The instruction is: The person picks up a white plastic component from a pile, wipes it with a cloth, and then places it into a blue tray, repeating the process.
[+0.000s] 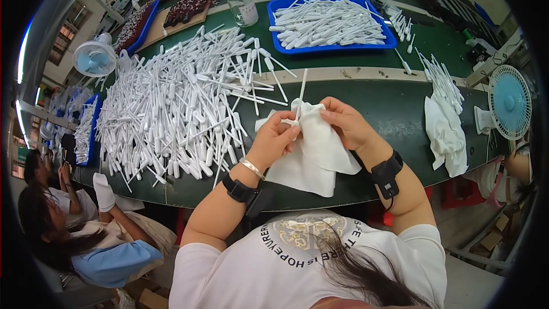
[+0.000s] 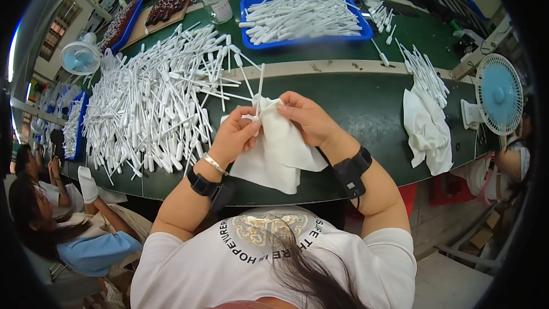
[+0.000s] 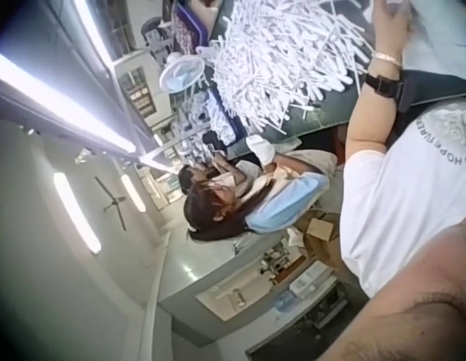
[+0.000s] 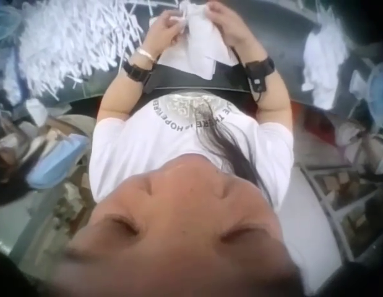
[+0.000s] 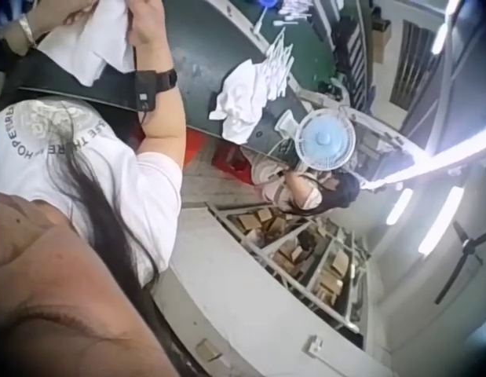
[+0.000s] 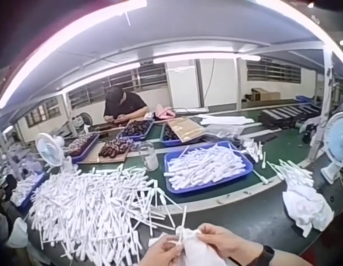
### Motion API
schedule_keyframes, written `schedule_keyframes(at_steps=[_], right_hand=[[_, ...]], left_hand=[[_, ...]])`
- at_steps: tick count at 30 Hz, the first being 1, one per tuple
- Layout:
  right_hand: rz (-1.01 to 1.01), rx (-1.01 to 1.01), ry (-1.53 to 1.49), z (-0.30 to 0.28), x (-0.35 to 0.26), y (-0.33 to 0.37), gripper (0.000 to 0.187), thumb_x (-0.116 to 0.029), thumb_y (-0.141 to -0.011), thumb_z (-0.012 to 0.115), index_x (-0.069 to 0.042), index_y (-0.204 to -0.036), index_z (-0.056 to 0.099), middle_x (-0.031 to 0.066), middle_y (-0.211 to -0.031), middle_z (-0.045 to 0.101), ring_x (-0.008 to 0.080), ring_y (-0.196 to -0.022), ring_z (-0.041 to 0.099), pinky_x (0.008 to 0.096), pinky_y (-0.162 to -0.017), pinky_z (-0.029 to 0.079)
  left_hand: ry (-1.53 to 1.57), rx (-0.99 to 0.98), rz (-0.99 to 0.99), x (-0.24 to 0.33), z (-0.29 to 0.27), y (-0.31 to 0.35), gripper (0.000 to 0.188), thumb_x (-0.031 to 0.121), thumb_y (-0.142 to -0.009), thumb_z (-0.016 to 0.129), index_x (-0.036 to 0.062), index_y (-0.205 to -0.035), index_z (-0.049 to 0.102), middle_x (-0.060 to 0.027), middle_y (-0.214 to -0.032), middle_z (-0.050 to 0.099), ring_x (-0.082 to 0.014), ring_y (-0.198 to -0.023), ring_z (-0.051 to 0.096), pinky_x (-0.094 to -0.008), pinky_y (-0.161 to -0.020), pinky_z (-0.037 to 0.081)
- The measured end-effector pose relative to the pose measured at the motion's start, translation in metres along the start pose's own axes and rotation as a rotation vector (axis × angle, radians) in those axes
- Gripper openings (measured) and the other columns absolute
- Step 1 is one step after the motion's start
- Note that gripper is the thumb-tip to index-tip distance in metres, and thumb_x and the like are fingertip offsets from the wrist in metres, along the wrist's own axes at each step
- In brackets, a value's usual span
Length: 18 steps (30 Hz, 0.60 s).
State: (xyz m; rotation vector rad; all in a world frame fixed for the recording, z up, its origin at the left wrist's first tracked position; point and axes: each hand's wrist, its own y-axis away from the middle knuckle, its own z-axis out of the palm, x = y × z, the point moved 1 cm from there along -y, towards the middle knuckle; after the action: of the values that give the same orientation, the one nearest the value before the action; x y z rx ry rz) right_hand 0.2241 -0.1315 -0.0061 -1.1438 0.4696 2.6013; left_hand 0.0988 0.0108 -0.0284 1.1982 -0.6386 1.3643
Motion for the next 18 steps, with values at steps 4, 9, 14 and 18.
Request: schedule_keyframes(at_steps=[4,9,14,18], right_hand=[[-0.036,0.08,0.036,-0.002,0.012,-0.006,0.019,-0.009,-0.08,0.057,-0.004,-0.096,0.048,0.0059,-0.085,0.056,0.0124,-0.079,0.056,0.027,-0.071,0.048],[-0.061,0.151,0.039,0.007,0.01,0.0,0.026,-0.009,-0.078,0.06,-0.002,-0.101,0.05,0.0062,-0.086,0.057,0.0121,-0.075,0.056,0.0253,-0.068,0.047],[-0.343,0.119,1.166,0.003,0.002,0.007,0.023,-0.012,-0.077,0.06,-0.002,-0.097,0.056,0.0046,-0.085,0.057,0.0113,-0.07,0.054,0.0234,-0.063,0.044],[-0.217,-0.013,1.073,0.01,-0.004,0.01,0.016,-0.015,-0.08,0.058,-0.002,-0.09,0.059,0.0034,-0.081,0.056,0.0115,-0.068,0.051,0.0237,-0.06,0.041]], left_hand=[[-0.282,0.063,0.068,-0.003,0.001,0.001,0.02,0.015,-0.083,0.056,0.0039,-0.098,0.051,-0.0024,-0.073,0.058,-0.0047,-0.05,0.046,-0.0171,-0.044,0.036],[-0.22,0.081,0.029,0.004,0.001,0.005,0.014,0.015,-0.082,0.057,0.0021,-0.088,0.055,-0.0014,-0.072,0.058,-0.0038,-0.05,0.043,-0.0171,-0.044,0.035],[-0.215,0.158,0.133,0.012,-0.011,0.007,0.012,0.012,-0.08,0.057,0.0021,-0.086,0.055,0.0003,-0.067,0.056,-0.0033,-0.048,0.043,-0.0161,-0.043,0.032],[-0.197,0.175,0.223,0.005,-0.012,0.0,0.012,0.014,-0.08,0.058,0.0026,-0.085,0.057,-0.0003,-0.069,0.058,-0.0024,-0.05,0.043,-0.0165,-0.043,0.033]])
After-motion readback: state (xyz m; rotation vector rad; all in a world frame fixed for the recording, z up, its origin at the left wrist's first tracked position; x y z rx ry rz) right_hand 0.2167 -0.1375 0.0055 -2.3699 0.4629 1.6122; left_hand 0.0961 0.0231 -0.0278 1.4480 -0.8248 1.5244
